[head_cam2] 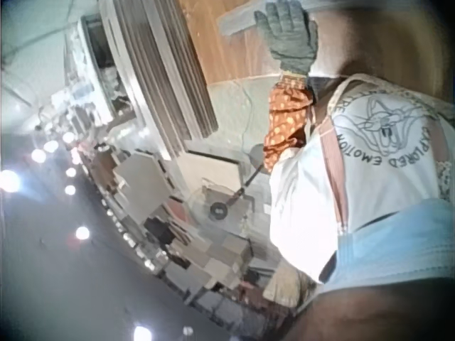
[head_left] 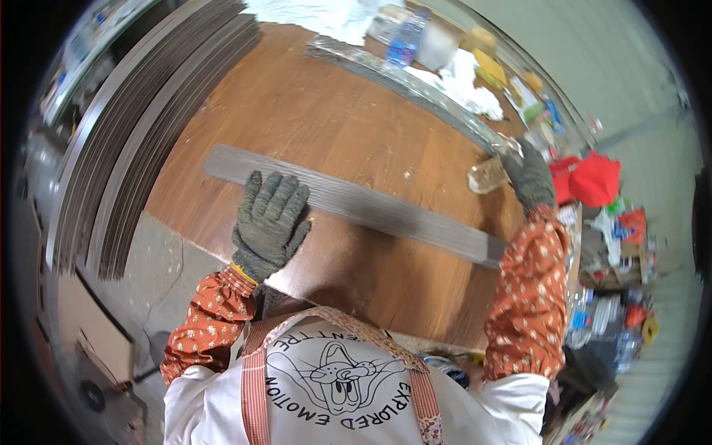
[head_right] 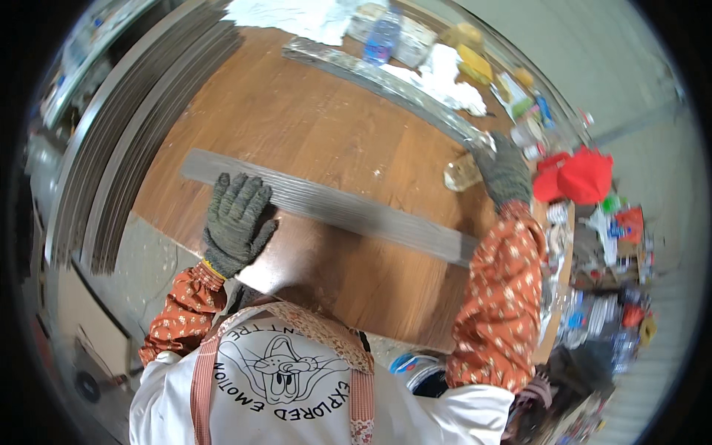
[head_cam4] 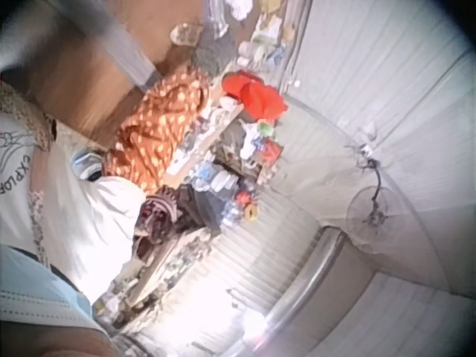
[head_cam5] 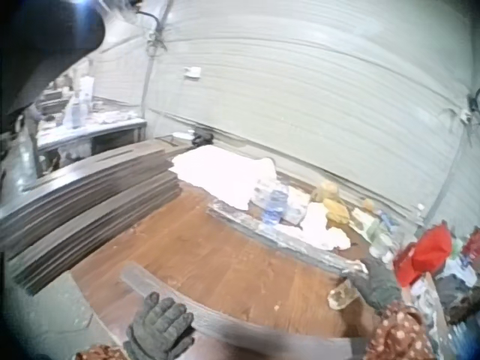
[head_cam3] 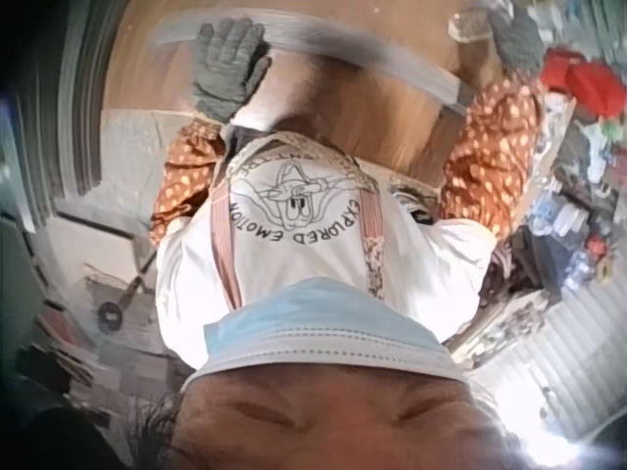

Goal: The person is wiping and polishing wooden planks with a cloth and sponge on a workbench in a furniture factory.

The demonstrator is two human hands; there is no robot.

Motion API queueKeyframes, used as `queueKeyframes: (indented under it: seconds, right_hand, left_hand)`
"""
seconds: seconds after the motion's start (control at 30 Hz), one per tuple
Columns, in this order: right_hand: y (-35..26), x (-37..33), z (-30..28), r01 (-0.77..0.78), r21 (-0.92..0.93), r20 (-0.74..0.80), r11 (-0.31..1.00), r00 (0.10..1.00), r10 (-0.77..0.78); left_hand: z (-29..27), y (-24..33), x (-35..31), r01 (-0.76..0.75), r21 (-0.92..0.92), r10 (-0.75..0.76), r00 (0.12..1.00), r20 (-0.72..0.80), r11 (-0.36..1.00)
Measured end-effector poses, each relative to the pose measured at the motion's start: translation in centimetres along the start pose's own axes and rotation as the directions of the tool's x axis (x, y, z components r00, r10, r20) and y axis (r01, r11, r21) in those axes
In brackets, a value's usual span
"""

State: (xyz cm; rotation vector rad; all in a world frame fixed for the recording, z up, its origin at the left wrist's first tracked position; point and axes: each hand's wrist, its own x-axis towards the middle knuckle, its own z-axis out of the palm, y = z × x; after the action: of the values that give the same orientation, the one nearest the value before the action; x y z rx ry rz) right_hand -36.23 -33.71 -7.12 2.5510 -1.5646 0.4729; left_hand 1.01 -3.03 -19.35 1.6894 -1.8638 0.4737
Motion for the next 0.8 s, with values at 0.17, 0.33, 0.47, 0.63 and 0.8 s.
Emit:
queueKeyframes:
  seconds: [0.17,0.33,0.47,0.63,0.8]
  right_hand:
    - [0.4,1.3,-1.1,0.039,0.105,0.192,0.994,0.980,-0.059]
    - [0.6,0.1,1.2,0.028,0.328,-0.112,0.944,0.994,0.010]
    - [5.4,-1.0,-1.4,0.311,0.483,-0.225,0.818,0.948,-0.227]
    - [4.9,-9.6,8.3,0.006,0.628,0.225,-0.778,0.956,0.189]
    - [8.6,-10.4,11.1,0.300,0.432,0.391,-0.850,0.787,0.477]
  left_hand:
    - [0.5,1.8,-0.4,0.120,0.065,-0.117,0.992,-0.045,0.991]
    - [0.0,0.7,0.2,0.132,0.054,-0.132,0.991,-0.004,0.990]
    - [-0.3,0.7,-0.2,0.147,0.020,-0.147,0.988,0.037,0.989]
    - [-0.1,-0.2,-0.4,0.152,0.028,-0.152,0.988,0.003,0.988]
    - [0.2,-0.4,-0.5,0.150,0.041,-0.147,0.986,-0.079,0.988]
